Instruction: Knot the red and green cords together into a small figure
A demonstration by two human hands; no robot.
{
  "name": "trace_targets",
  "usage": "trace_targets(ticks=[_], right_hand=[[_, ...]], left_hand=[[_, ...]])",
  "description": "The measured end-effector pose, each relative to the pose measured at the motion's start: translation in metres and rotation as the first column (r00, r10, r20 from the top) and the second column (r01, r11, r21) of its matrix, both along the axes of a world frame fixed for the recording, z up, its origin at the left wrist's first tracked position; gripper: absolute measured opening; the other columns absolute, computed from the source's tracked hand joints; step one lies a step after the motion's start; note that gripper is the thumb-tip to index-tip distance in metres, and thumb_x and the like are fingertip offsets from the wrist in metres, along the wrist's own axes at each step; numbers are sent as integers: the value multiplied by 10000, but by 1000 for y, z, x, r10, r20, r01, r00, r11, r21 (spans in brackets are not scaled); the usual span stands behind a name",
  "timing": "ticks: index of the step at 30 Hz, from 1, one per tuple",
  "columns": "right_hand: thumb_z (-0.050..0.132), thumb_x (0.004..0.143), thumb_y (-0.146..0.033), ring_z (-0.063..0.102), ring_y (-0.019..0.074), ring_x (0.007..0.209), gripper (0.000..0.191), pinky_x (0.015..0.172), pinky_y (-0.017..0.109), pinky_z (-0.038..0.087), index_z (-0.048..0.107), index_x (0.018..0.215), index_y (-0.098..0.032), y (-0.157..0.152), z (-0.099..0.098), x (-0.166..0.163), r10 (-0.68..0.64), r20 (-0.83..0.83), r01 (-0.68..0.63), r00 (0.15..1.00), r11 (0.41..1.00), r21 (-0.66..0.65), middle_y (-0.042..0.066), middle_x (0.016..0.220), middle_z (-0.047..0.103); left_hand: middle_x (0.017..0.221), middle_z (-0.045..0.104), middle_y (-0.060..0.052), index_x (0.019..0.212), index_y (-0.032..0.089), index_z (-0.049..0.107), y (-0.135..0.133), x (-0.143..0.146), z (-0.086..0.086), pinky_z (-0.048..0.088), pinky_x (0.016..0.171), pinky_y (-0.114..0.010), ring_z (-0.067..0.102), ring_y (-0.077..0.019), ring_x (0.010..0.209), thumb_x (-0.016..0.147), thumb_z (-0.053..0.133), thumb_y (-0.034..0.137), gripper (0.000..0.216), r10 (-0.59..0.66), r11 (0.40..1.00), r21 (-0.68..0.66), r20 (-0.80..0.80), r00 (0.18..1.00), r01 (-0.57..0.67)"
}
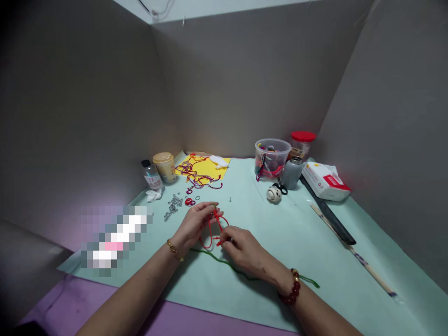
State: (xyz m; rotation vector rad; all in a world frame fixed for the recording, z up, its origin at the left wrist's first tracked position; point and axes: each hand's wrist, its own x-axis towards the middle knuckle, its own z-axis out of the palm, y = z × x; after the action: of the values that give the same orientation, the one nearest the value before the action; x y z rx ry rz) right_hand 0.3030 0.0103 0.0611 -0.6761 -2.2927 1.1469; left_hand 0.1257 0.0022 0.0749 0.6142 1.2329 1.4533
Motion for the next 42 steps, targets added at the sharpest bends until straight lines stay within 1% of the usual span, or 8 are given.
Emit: trace_targets(ticks=[4,10,14,19,23,27,32,42], right_hand=[[474,865,-197,582,148,755,206,707,261,425,673,810,-204,3,9,4,83,-38,-85,996,995,-48,20,866,674],[565,834,-340,530,146,661,202,644,267,406,640,719,-192,3,8,0,-399,-62,380,915,903,-200,-1,714,628],[622,788,-389,523,150,665,229,653,280,410,636,722,-171,1,-6,-9,-359,-107,284,927,861,-422,1,689,615],[680,744,-457,564,147,676,304,689,288,435,581,735,-169,-3,-6,-13,-430,-262,130,864,694,-708,13,698,616],[664,756,-434,426,81,501,285,505,218,350,507,739,-197,-3,-3,-12,-478,-257,122,840,628,-769,-64,601,485],[621,777,-406,250,72,451,275,425,214,185,453,682,-210,-1,-4,-11,-522,-174,259,835,651,-713,-95,532,335],[586,786,-338,388,101,550,197,525,230,315,547,671,-183,-1,-9,-12,-431,-188,272,882,794,-544,-45,592,491],[544,798,-247,477,130,664,154,651,261,381,668,745,-173,-4,-7,-15,-301,-208,163,931,851,-499,-4,700,603]], left_hand=[[761,695,-57,872,119,676,-1,5,0,521,578,-211,696,-168,737,739,700,177,147,23,999,47,-64,998,-20],[782,702,-55,853,135,702,-9,19,-1,520,684,-257,651,-156,750,727,694,243,166,21,992,125,-208,978,5],[774,703,-41,843,151,724,-14,32,-3,487,686,-235,639,-151,744,727,686,247,155,42,984,177,-308,951,14],[810,701,-45,869,157,712,-17,38,-6,487,671,-233,631,-160,763,744,675,283,182,55,982,189,-332,942,10],[838,677,-40,902,159,671,-16,36,-5,499,695,-239,621,-160,788,754,643,257,180,5,987,154,-333,943,49],[911,676,-70,862,158,659,-14,30,-1,502,693,-256,629,-188,859,834,556,410,273,-145,981,80,-304,942,177],[641,617,-46,684,135,661,-9,20,-2,407,551,-223,544,-138,594,830,503,646,555,-329,935,-33,-447,832,352],[650,607,-5,708,146,666,-9,17,1,375,541,-215,492,-100,558,670,741,363,233,-359,920,-2,-411,838,393]])
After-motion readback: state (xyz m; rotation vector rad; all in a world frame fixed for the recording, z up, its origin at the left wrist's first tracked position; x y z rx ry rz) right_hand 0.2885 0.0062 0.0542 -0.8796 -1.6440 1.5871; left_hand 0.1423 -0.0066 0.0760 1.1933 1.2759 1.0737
